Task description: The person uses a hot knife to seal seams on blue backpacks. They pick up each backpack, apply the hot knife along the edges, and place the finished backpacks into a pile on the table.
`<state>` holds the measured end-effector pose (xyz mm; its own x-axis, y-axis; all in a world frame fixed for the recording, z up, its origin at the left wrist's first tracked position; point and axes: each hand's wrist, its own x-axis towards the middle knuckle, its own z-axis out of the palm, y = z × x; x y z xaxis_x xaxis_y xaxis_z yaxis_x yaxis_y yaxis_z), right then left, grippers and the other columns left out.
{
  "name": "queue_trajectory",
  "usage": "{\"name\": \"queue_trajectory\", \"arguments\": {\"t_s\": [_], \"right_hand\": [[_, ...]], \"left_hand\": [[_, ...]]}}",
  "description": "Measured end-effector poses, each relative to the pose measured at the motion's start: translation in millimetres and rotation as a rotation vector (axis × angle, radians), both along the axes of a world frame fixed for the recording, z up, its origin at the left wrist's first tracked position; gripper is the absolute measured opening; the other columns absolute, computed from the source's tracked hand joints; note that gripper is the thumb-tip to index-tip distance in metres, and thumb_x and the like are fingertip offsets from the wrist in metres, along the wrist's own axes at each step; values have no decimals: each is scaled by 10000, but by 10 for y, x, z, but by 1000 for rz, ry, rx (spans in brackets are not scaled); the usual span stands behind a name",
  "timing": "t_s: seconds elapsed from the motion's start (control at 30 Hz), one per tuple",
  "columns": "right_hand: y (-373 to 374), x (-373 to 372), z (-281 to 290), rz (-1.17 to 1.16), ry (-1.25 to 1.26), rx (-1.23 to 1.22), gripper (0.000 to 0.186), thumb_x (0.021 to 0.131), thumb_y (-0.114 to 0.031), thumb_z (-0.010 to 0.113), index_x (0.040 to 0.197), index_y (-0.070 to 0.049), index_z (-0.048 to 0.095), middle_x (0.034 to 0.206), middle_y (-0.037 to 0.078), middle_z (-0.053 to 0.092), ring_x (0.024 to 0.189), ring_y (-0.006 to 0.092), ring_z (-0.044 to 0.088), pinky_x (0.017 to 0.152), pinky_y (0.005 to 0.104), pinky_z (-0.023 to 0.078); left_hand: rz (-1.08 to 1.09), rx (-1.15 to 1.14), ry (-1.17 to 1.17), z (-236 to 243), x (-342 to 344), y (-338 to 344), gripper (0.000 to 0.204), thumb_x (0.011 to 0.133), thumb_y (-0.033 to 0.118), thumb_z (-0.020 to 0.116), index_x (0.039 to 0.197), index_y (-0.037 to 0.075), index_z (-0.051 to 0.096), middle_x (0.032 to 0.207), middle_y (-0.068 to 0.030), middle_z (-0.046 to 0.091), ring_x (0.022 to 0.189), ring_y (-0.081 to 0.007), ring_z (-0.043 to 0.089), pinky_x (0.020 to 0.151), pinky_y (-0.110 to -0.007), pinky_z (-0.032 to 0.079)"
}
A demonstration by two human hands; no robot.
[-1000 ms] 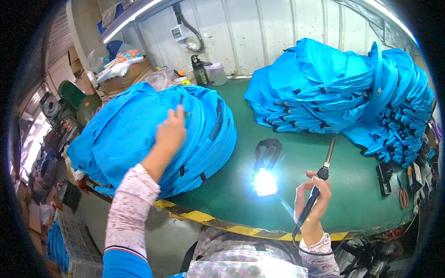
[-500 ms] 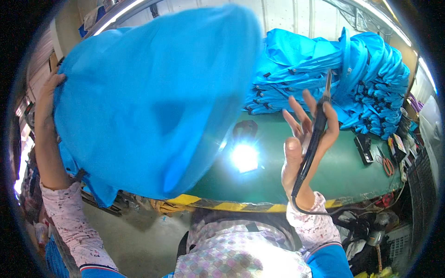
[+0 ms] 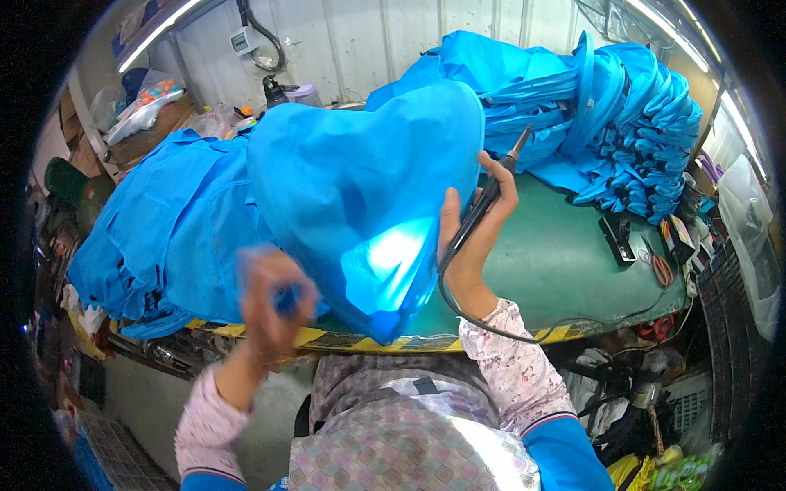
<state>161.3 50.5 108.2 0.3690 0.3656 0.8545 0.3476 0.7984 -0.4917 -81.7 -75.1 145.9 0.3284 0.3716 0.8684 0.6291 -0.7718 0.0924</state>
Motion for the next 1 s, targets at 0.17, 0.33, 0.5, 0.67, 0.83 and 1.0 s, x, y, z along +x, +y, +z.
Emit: {"name": "queue_trajectory", "arguments": {"t_s": [0.17,0.33,0.5,0.67,0.83,1.0], "right_hand": [[125,39,-105,66,113,10,497,998,-182,600,1403,-64,335,1375,144,505,1217,214,485,998,357,373],[151,-68,-163,7,1,25,475,997,-151,606,1384,-60,344,1351,156,519,1189,193,512,963,319,416],[217,37,-284,4,-64,117,562,888,-82,740,1350,-58,421,1312,177,570,1132,272,539,990,381,398],[-292,422,-261,-144,-365,189,503,793,-18,789,1236,-62,554,1013,141,644,938,302,547,845,430,394],[-903,648,-452,37,-606,5,295,719,-106,712,1013,-113,685,678,12,473,653,222,437,756,389,327],[-846,540,-708,35,-698,164,309,694,-139,736,998,-105,689,617,-48,452,601,154,429,749,371,326]], "left_hand": [[218,-1402,-151,-811,174,12,461,831,314,818,1096,-28,658,993,-156,719,904,-245,688,792,-363,526],[-500,-1312,-1013,-1180,615,495,538,858,215,792,1291,28,533,1265,-70,587,1098,-201,588,948,-358,475],[-478,-1399,-1200,-1163,818,556,507,869,209,782,1282,43,540,1168,-58,602,1052,-187,586,945,-351,479],[-512,-1382,-1006,-1205,798,685,559,828,163,821,1288,10,543,1180,-86,635,1077,-211,610,959,-356,486],[-527,-1305,-1140,-1331,824,786,546,803,112,832,1262,-20,567,1187,-109,658,1071,-223,637,943,-357,516],[-531,-1258,-1063,-1421,844,853,574,874,71,709,1389,-26,476,1261,-200,652,1177,-296,635,1007,-407,503]]}}
